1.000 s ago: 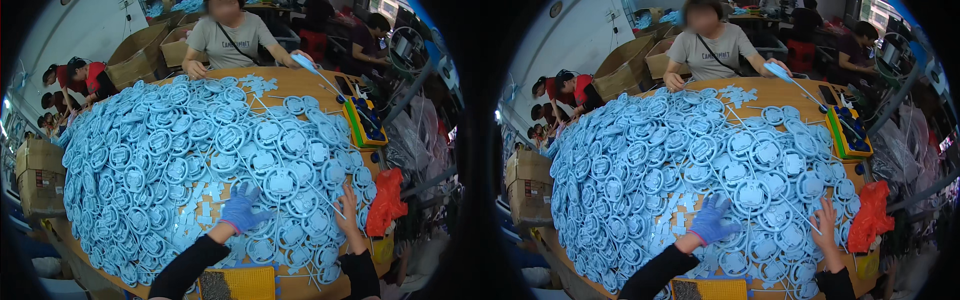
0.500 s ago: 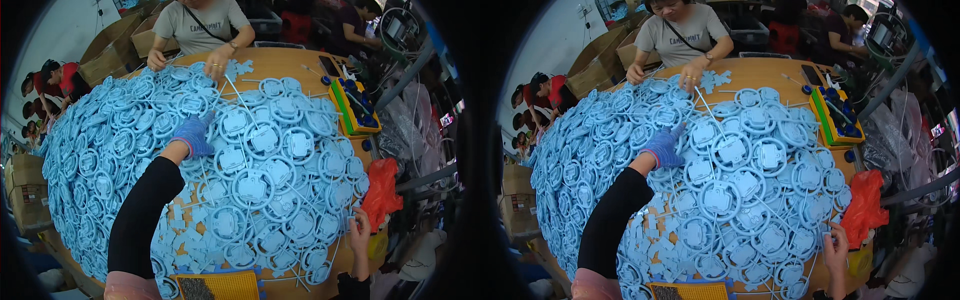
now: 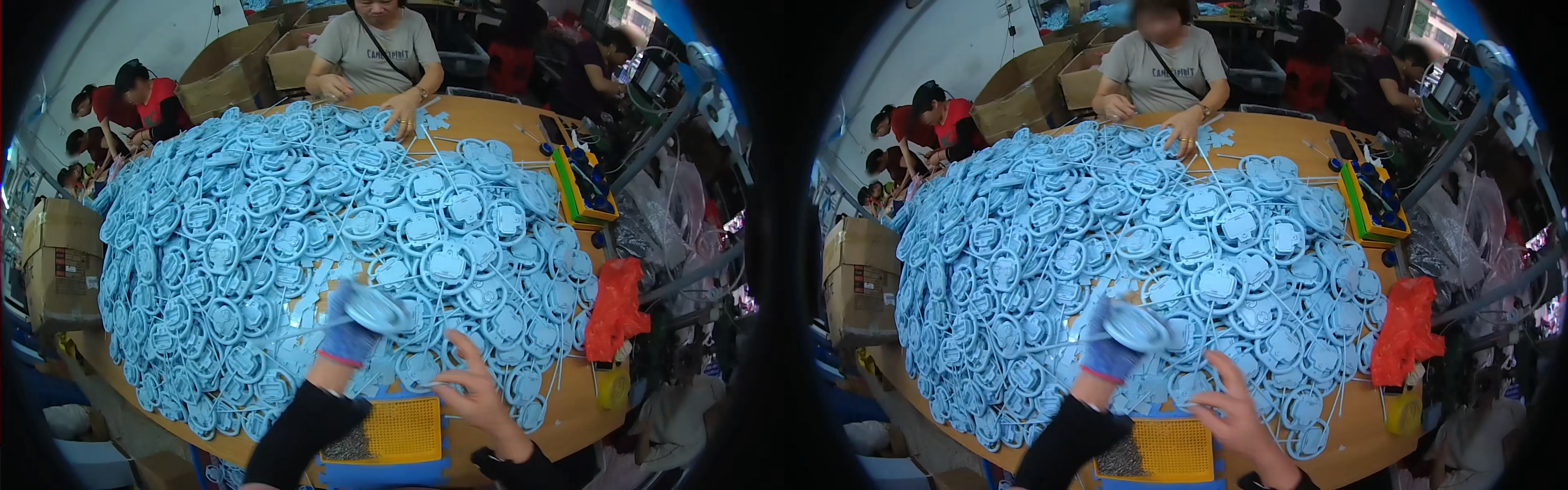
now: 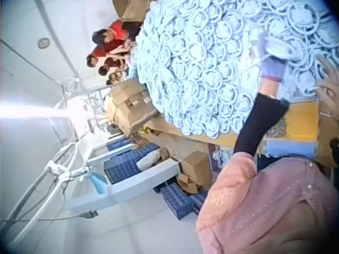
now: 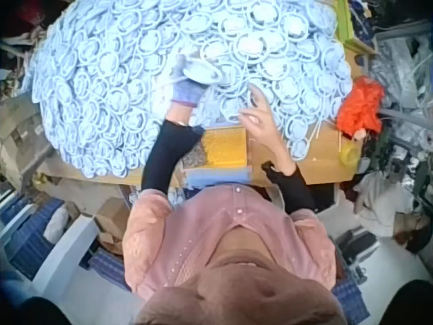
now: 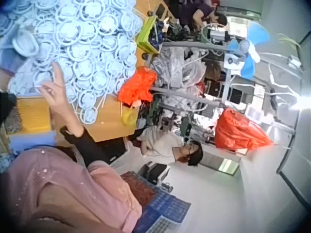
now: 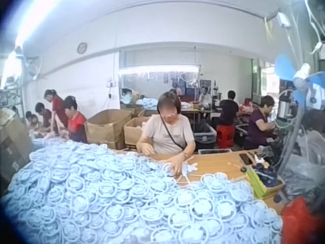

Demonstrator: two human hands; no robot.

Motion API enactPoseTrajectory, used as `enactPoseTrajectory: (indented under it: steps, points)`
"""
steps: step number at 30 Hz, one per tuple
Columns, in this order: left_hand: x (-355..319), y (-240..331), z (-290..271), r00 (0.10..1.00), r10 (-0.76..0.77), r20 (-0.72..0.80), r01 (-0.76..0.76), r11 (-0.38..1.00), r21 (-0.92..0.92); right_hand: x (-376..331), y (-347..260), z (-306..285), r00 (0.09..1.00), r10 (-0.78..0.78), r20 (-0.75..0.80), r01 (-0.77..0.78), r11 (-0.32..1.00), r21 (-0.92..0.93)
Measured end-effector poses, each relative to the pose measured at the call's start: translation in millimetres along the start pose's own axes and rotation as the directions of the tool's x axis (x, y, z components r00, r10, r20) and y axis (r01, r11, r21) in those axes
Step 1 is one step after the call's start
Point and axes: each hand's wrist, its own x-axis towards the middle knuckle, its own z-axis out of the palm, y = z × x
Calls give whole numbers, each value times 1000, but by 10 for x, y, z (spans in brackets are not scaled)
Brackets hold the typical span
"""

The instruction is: Assembling small blue plastic components at a factory production line.

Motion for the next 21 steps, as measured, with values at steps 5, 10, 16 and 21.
enactPoseTrajectory:
  steps: [5, 10, 16, 21]
  points:
    - [-961, -476, -167, 964, -49, -262, 53, 999, 7, -23, -294, 671, 992, -78, 95, 76, 997, 21]
    - [-1701, -123, -422, 999, 22, -26, -3, 812, 584, -367, -416, 1015, 854, 494, 166, -487, 645, 588]
    - [-2182, 123, -482, 991, 126, 46, -134, 920, 370, -537, -682, 1442, 895, 434, -102, -279, 725, 630]
    - [-2437, 153, -569, 953, 297, 51, -297, 894, 336, -717, -846, 1767, 855, 510, 93, -397, 528, 751]
